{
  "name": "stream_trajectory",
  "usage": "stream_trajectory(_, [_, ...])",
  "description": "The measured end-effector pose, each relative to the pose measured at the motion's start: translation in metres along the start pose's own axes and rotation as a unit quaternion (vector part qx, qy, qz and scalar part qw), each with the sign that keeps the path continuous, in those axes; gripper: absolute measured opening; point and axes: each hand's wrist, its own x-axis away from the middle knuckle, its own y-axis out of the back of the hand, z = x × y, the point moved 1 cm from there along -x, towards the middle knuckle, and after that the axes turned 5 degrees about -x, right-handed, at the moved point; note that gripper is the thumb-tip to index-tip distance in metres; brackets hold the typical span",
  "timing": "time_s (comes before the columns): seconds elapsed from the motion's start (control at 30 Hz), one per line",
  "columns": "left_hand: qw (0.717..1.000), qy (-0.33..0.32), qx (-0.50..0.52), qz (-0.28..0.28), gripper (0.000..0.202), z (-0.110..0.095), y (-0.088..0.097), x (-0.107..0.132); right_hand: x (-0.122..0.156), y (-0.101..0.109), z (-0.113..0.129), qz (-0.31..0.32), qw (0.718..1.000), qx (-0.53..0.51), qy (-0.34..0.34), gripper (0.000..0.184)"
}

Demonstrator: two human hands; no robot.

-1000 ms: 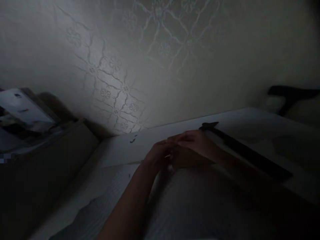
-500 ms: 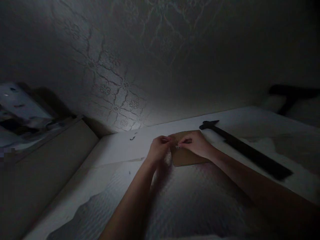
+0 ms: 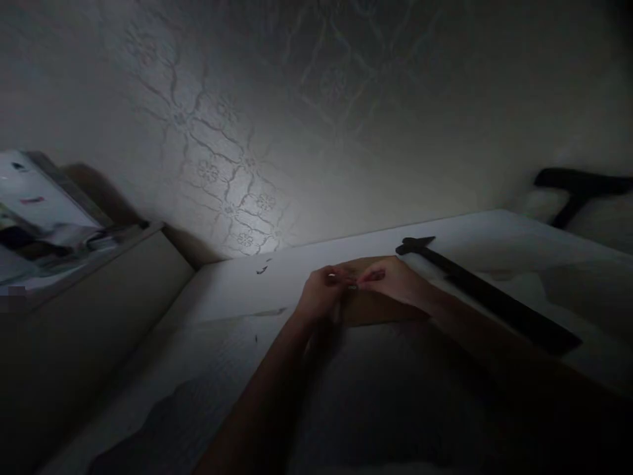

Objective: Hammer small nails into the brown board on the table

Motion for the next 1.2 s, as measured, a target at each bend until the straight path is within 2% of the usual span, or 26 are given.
stream_trajectory(0.23, [0.999,0.005,0.027,0.032,0.015,0.002,-0.003,0.000,-0.002,0.000,-0.005,0.005,1.000,0.003,-0.002,0.005])
stream_trajectory(0.53, [1.000,0.000,0.013,0.026,0.017,0.001,-0.003,0.002,-0.004,0.001,0.000,0.018,0.999,0.024,-0.046,0.005])
stream_trajectory(0.7, [0.999,0.022,0.008,0.024,0.018,0.002,-0.003,-0.001,-0.005,-0.001,0.001,0.020,0.998,0.042,-0.049,0.009])
stream_trajectory(1.2, [1.000,0.021,0.003,0.011,0.017,0.002,-0.003,-0.001,-0.007,0.004,0.006,0.023,0.993,0.089,-0.075,0.006])
